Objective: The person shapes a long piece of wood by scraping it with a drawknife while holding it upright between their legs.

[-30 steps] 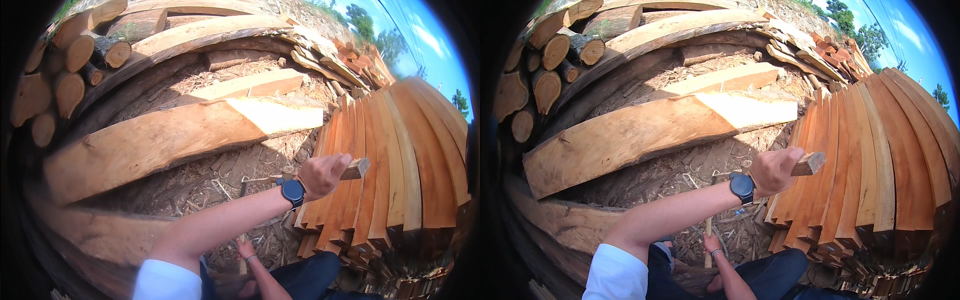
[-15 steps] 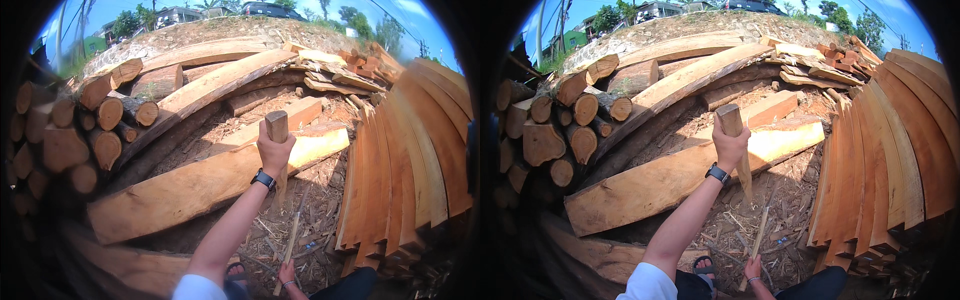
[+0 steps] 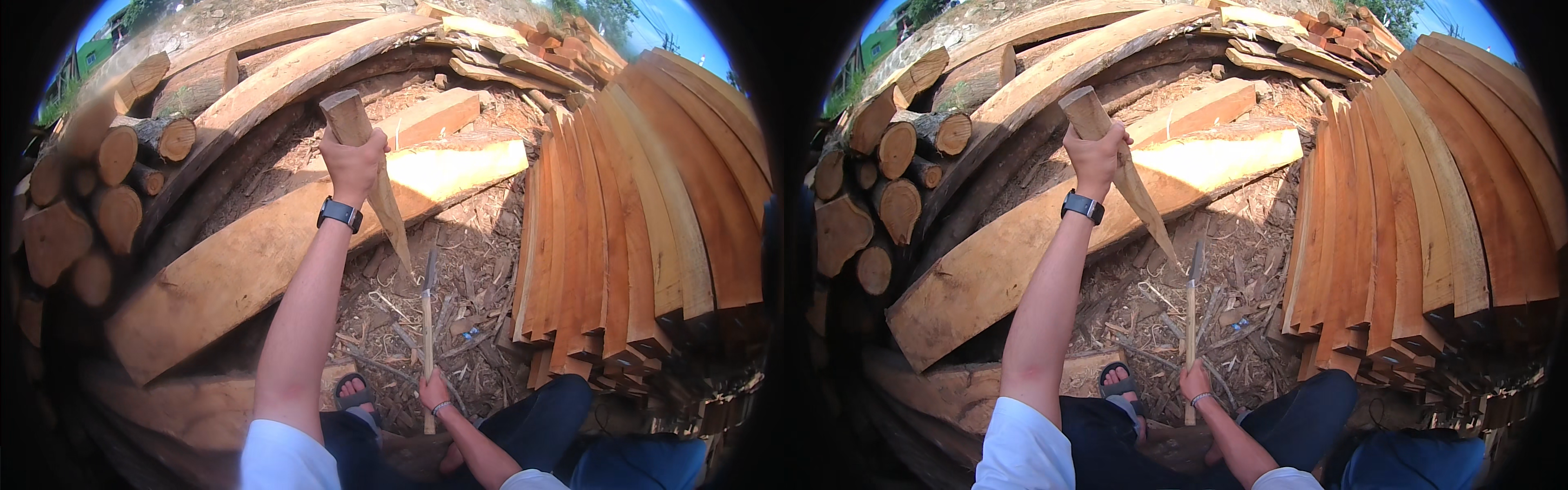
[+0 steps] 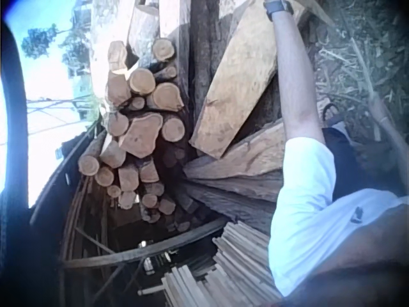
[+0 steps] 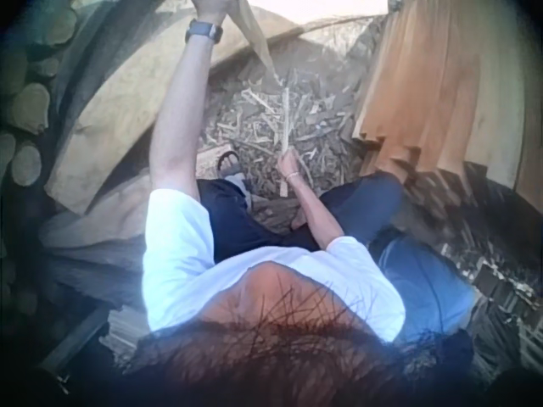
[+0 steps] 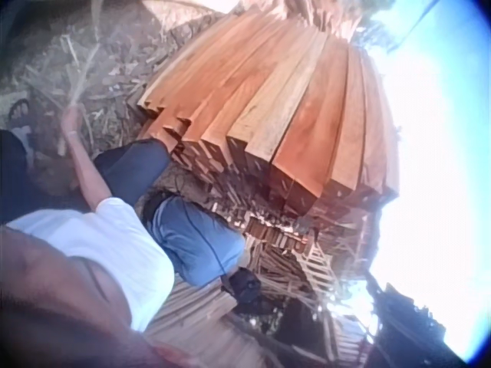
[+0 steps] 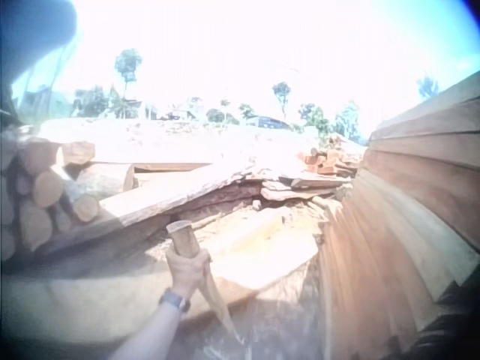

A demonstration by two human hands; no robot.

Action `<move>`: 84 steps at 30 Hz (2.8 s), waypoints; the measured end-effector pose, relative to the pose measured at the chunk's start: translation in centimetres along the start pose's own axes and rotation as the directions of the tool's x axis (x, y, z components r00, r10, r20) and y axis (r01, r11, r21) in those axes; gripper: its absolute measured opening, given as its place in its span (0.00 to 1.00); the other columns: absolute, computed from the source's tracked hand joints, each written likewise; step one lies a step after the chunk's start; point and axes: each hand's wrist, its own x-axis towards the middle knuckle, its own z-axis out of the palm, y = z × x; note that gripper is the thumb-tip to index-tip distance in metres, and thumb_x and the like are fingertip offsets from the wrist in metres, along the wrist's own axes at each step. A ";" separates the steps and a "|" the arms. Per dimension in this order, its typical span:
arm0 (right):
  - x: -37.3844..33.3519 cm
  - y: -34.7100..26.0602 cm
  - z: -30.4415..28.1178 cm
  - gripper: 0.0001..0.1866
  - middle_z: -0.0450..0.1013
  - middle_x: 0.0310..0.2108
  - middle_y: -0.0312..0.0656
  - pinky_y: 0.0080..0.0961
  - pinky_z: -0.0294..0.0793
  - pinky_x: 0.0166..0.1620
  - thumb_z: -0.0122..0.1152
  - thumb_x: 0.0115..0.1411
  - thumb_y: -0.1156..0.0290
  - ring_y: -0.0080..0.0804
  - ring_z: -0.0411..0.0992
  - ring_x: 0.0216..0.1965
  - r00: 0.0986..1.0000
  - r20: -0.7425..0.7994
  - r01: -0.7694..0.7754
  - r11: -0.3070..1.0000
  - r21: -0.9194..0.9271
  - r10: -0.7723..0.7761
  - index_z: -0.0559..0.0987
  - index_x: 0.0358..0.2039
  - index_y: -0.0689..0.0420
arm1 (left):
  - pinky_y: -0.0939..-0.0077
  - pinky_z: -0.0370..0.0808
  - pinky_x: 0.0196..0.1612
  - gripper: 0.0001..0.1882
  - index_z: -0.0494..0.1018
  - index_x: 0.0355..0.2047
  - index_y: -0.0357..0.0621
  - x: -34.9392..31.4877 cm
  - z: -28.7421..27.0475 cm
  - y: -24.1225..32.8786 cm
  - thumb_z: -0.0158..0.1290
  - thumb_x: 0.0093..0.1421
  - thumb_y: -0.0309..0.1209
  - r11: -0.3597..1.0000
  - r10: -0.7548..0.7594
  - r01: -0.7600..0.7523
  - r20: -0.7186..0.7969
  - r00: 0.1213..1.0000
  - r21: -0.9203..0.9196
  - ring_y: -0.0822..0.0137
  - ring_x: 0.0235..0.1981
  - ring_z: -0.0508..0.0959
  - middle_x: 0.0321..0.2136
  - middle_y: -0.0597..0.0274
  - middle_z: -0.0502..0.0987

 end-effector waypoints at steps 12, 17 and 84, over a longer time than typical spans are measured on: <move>-1.2 -0.1 0.0 0.16 0.73 0.31 0.67 0.54 0.70 0.42 0.52 0.60 0.67 0.67 0.72 0.38 0.999 0.036 0.031 0.988 -0.153 -0.026 0.64 0.43 0.64 | 0.76 0.78 0.24 0.08 0.69 0.29 0.34 0.1 -0.3 0.0 0.57 0.51 0.22 0.999 0.000 -0.002 -0.039 0.999 -0.048 0.69 0.20 0.79 0.20 0.59 0.77; -0.8 -0.6 -0.7 0.18 0.74 0.32 0.67 0.53 0.72 0.41 0.52 0.60 0.67 0.67 0.73 0.36 0.999 0.040 0.014 0.999 -0.039 -0.013 0.62 0.45 0.64 | 0.78 0.76 0.23 0.09 0.69 0.27 0.35 -0.3 0.4 0.1 0.58 0.48 0.23 0.999 0.011 -0.013 -0.058 0.998 -0.048 0.71 0.19 0.79 0.19 0.60 0.77; 1.6 -8.4 -14.6 0.08 0.63 0.14 0.36 0.26 0.65 0.11 0.54 0.62 0.73 0.24 0.62 0.10 0.999 -0.035 0.026 0.667 0.745 -0.001 0.64 0.37 0.58 | 0.73 0.77 0.22 0.10 0.69 0.32 0.35 5.3 -9.7 6.5 0.59 0.55 0.27 0.989 0.001 -0.056 -0.365 0.931 -0.140 0.66 0.17 0.76 0.18 0.58 0.74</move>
